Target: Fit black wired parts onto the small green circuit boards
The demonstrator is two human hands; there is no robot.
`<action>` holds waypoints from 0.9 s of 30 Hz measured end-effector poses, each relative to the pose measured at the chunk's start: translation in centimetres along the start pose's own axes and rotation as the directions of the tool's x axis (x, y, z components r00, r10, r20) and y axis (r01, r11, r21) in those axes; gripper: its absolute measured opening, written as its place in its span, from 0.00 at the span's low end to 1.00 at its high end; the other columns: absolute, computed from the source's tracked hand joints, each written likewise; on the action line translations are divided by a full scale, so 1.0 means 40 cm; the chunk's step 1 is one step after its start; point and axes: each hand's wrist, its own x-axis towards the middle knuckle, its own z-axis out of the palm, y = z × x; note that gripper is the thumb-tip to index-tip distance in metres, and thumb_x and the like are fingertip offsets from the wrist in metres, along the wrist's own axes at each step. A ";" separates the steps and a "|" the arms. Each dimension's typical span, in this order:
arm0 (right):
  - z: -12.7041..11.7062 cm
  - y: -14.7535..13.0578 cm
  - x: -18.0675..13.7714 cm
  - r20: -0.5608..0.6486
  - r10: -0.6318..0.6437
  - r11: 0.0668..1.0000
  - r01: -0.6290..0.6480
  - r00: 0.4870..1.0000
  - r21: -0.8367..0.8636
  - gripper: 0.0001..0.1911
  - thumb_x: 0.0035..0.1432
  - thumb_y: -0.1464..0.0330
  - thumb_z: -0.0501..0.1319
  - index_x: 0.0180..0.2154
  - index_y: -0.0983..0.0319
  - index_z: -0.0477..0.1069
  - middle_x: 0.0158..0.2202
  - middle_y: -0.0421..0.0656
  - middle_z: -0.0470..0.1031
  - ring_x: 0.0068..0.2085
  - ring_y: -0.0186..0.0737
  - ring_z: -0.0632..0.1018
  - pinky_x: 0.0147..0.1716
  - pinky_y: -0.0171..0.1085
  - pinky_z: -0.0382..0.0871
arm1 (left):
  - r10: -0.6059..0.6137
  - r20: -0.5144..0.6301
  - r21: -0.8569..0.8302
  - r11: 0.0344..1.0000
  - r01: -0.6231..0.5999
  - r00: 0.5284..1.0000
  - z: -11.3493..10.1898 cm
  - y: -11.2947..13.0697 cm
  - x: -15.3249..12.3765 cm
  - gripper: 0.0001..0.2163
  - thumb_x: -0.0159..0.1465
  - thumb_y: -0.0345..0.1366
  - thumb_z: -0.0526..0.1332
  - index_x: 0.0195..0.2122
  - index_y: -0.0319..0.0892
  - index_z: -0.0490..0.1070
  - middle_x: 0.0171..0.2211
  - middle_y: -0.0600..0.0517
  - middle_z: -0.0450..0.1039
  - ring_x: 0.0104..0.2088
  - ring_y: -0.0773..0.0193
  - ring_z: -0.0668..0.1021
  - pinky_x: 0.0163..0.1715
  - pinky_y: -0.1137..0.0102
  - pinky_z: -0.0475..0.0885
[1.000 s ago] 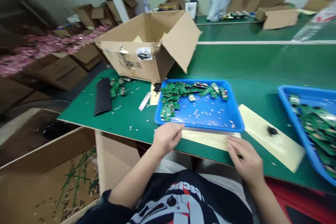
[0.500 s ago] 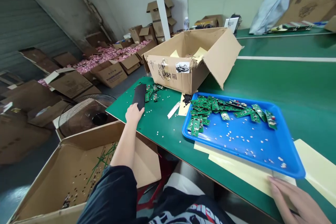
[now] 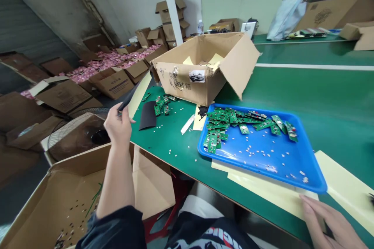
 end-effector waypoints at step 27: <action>-0.076 -0.038 -0.026 -0.003 0.672 0.661 -0.598 0.740 0.453 0.21 0.53 0.62 0.64 0.48 0.62 0.67 0.37 0.48 0.74 0.33 0.43 0.78 0.32 0.44 0.77 | -0.023 1.000 -0.005 0.171 0.985 0.009 0.104 0.391 -0.524 0.17 0.38 0.34 0.75 0.31 0.39 0.75 0.25 0.55 0.72 0.25 0.71 0.75 0.26 0.77 0.71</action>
